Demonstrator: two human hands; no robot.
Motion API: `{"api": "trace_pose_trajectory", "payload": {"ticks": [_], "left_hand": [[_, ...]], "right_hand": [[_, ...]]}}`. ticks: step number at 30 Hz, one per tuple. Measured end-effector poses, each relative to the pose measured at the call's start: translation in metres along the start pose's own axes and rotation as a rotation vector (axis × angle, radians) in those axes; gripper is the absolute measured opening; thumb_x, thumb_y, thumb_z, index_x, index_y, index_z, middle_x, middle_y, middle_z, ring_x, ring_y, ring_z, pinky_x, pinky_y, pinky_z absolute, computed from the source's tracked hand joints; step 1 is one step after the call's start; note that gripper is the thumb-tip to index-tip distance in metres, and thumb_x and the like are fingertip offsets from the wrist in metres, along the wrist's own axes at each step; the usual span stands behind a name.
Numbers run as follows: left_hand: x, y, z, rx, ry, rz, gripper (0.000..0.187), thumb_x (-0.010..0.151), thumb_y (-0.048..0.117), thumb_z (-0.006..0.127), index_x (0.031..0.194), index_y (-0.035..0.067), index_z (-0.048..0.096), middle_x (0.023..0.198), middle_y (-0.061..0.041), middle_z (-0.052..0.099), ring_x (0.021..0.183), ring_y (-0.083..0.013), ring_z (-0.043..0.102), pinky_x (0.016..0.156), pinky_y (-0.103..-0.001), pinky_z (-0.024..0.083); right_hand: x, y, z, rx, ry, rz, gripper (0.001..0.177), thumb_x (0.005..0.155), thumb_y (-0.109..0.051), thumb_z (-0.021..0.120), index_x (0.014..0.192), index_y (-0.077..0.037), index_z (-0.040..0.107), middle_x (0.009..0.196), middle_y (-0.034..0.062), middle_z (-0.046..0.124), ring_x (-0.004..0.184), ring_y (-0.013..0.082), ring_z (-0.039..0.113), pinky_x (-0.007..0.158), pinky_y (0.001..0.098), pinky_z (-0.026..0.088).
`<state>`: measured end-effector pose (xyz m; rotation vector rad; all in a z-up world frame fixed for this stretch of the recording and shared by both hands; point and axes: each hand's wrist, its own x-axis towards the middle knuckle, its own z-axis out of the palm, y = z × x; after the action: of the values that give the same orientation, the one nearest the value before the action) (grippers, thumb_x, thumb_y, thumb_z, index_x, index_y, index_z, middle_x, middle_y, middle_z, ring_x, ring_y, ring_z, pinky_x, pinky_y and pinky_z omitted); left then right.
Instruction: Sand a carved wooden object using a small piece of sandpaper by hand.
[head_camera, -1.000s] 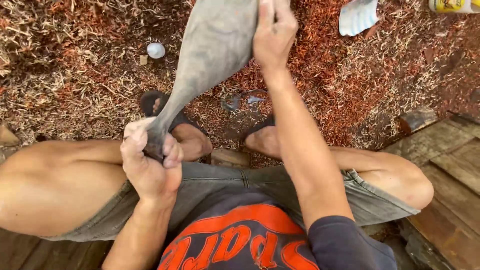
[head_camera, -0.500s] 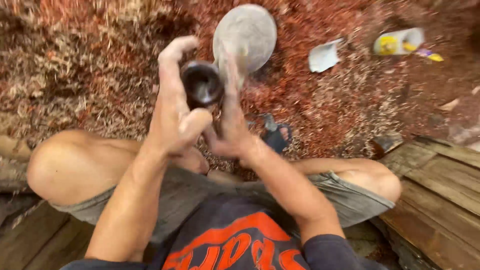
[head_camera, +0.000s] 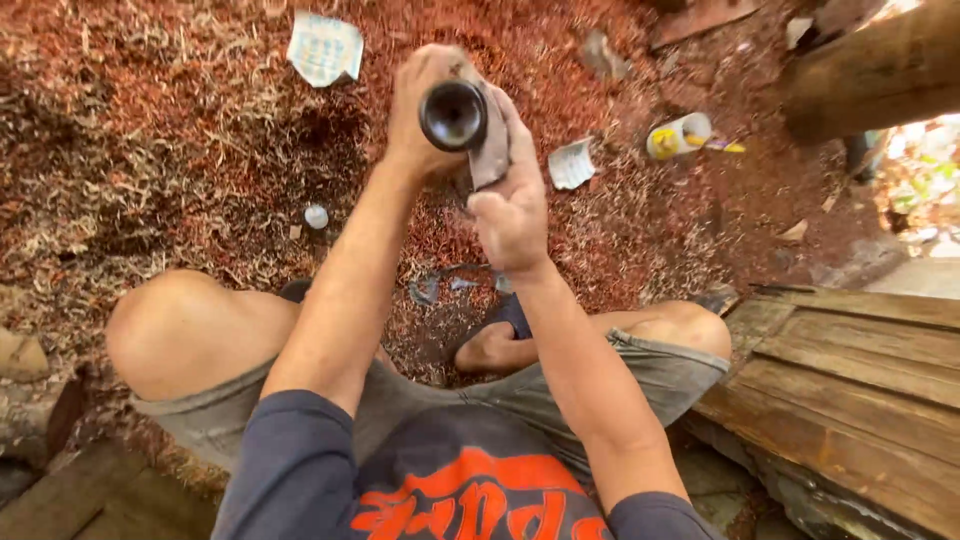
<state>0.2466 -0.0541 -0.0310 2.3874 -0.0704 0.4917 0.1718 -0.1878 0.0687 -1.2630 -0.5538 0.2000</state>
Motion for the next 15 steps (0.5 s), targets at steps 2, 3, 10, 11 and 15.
{"api": "trace_pose_trajectory", "payload": {"ticks": [2, 3, 10, 11, 15], "left_hand": [[0.000, 0.010, 0.024, -0.074, 0.342, 0.241, 0.043, 0.080, 0.029, 0.085, 0.112, 0.008, 0.065, 0.105, -0.015, 0.071, 0.099, -0.0293, 0.069, 0.084, -0.042, 0.055], [0.002, 0.015, 0.032, -0.381, 0.170, 0.026, 0.026, 0.086, 0.029, 0.081, 0.102, 0.012, 0.070, 0.096, -0.008, 0.075, 0.087, -0.0196, 0.071, 0.077, -0.035, 0.058], [-0.012, 0.084, 0.008, -0.651, 0.145, -0.111, 0.018, 0.094, 0.026, 0.075, 0.083, 0.011, 0.078, 0.071, -0.005, 0.075, 0.059, -0.0129, 0.073, 0.052, -0.031, 0.055], [-0.019, 0.087, 0.008, -0.656, 0.126, -0.117, 0.018, 0.094, 0.026, 0.075, 0.083, 0.011, 0.078, 0.071, -0.005, 0.075, 0.059, -0.0129, 0.073, 0.052, -0.031, 0.055], [-0.046, 0.097, 0.015, -0.678, -0.017, 0.016, 0.023, 0.090, 0.030, 0.078, 0.083, 0.007, 0.076, 0.071, -0.011, 0.073, 0.062, -0.0225, 0.074, 0.056, -0.038, 0.055]], "right_hand": [[-0.004, -0.001, -0.012, 0.247, 0.079, 0.032, 0.093, 0.075, 0.015, 0.044, 0.165, -0.003, 0.029, 0.162, 0.0131, 0.041, 0.157, 0.0210, 0.035, 0.137, 0.0317, 0.025], [-0.001, -0.005, -0.016, 0.175, 0.183, 0.026, 0.081, 0.081, 0.016, 0.048, 0.160, -0.001, 0.036, 0.157, 0.0145, 0.048, 0.152, 0.0243, 0.043, 0.134, 0.0363, 0.033], [-0.030, -0.084, -0.089, -0.444, 0.455, -0.364, 0.027, 0.112, 0.004, 0.054, 0.137, 0.000, 0.062, 0.134, 0.0139, 0.069, 0.129, 0.0255, 0.066, 0.118, 0.0406, 0.056], [-0.022, -0.096, -0.074, -0.450, 0.469, -0.350, 0.027, 0.112, 0.004, 0.054, 0.137, 0.000, 0.062, 0.134, 0.0139, 0.069, 0.129, 0.0255, 0.066, 0.118, 0.0406, 0.056], [-0.021, -0.093, -0.052, -0.728, 0.087, -0.198, 0.023, 0.107, 0.002, 0.054, 0.125, -0.006, 0.066, 0.133, 0.0099, 0.071, 0.130, 0.0241, 0.068, 0.111, 0.0400, 0.057]]}}
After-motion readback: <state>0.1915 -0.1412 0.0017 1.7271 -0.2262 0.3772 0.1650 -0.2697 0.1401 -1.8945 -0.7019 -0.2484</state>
